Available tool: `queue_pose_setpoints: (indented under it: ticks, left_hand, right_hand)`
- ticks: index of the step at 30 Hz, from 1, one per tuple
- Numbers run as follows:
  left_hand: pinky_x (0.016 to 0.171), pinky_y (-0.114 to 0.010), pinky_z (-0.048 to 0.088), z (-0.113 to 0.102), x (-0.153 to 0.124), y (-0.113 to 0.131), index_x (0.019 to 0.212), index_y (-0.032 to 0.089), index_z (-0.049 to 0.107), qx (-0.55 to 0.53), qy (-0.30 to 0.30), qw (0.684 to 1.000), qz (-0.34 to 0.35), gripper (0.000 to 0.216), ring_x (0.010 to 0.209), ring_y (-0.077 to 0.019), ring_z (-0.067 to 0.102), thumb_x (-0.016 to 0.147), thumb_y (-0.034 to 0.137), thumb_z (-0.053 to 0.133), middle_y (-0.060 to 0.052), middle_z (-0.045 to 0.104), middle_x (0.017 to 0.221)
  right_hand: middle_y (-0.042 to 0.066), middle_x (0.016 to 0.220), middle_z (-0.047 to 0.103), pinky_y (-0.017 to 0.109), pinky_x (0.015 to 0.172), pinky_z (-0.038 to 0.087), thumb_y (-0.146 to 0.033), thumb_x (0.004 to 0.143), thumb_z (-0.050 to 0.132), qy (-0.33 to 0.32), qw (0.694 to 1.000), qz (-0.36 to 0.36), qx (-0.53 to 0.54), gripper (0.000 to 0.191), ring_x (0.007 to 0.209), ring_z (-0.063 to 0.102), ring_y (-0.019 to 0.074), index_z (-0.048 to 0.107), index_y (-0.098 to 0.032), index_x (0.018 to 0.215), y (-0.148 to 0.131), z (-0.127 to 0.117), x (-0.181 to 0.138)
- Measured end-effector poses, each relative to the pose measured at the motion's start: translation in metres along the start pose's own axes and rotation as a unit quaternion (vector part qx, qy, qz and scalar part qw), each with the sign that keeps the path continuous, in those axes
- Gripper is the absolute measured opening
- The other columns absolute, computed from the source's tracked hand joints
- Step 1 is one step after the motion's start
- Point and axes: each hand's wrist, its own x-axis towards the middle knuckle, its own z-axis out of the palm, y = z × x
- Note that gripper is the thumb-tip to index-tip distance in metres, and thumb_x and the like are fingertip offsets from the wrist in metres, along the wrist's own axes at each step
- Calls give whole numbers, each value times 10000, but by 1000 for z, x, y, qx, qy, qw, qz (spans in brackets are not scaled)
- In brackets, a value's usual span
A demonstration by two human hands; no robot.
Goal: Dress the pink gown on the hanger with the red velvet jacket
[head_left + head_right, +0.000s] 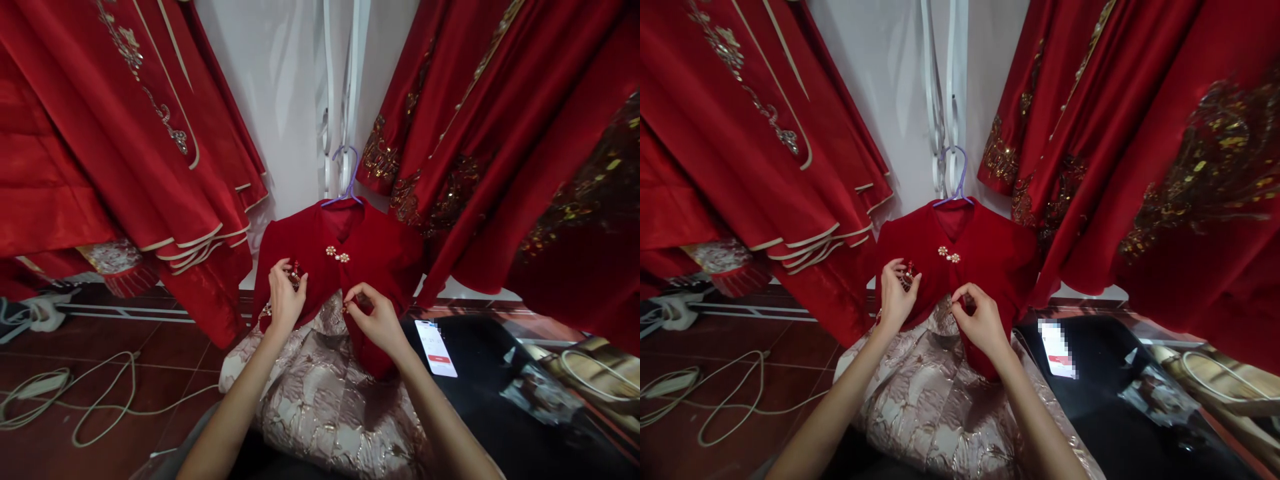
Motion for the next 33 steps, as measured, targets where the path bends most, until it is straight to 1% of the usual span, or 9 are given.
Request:
queue_pose_setpoints:
  ticks: [3, 6, 10, 13, 17, 21, 24, 28, 33]
  left_hand:
    - [835, -355, 490, 3, 1, -9, 1104, 186, 461, -37, -26, 999, -20, 280, 883, -186, 583, 848, 243, 558, -66, 579, 939]
    - [798, -313, 502, 2, 0, -9, 1055, 181, 479, -82, -16, 996, -44, 213, 833, -155, 601, 862, 250, 536, -59, 594, 919]
    - [728, -277, 507, -1, 4, -9, 1020, 177, 494, -120, -18, 990, -76, 214, 756, -136, 612, 871, 326, 529, -32, 603, 835]
    - [692, -269, 504, 0, 8, -14, 1017, 174, 498, -139, -47, 982, -120, 287, 700, -133, 623, 836, 382, 576, -10, 610, 770]
    - [709, -259, 507, -1, 16, -21, 1000, 164, 526, -221, -62, 961, -156, 350, 703, -127, 638, 775, 404, 646, -14, 644, 766]
    - [742, -274, 515, -4, 23, -21, 897, 129, 626, -311, -83, 930, -175, 384, 731, -149, 654, 731, 471, 676, -54, 690, 780]
    - [775, -296, 522, -5, 26, -21, 857, 111, 693, -326, -101, 921, -189, 437, 749, -169, 666, 725, 527, 665, -91, 722, 848]
    - [793, -330, 539, -7, 29, -19, 852, 100, 715, -343, -89, 909, -217, 483, 758, -189, 683, 738, 562, 635, -107, 737, 862]
    - [836, -343, 539, -14, 27, -18, 932, 105, 718, -319, -130, 920, -185, 406, 834, -208, 696, 685, 427, 733, -115, 740, 934]
  right_hand:
    - [26, 825, 648, 288, 722, 483, -220, 806, 556, -6, 1000, 18, 24, 59, 748, 619, 162, 604, -202, 835, 4, 5, -2]
    - [38, 837, 668, 291, 718, 499, -293, 821, 580, -26, 996, 52, 74, 119, 759, 636, 163, 627, -198, 877, 9, 13, -1]
    - [24, 790, 654, 251, 622, 486, -364, 785, 636, -37, 981, 89, 167, 211, 669, 602, 129, 642, -185, 897, 13, 34, 13]
    - [-4, 716, 617, 221, 513, 449, -386, 763, 654, -35, 973, 94, 210, 269, 562, 543, 101, 634, -177, 931, 14, 52, 32]
    - [-4, 703, 615, 239, 614, 501, -354, 729, 692, -16, 981, 53, 187, 291, 655, 598, 123, 657, -166, 948, 19, 68, 59]
    - [22, 744, 662, 268, 701, 527, -333, 719, 701, 7, 989, 41, 144, 272, 699, 630, 139, 692, -161, 930, 26, 74, 73]
    - [33, 784, 678, 273, 713, 536, -338, 736, 686, 15, 990, 29, 136, 268, 719, 636, 145, 701, -166, 942, 30, 78, 76]
    - [28, 790, 679, 268, 712, 545, -342, 754, 666, 54, 987, 27, 146, 238, 751, 637, 150, 684, -178, 926, 30, 85, 76]
    - [23, 829, 679, 254, 703, 555, -294, 796, 611, 67, 990, -3, 120, 153, 754, 636, 136, 659, -191, 898, 23, 91, 72]
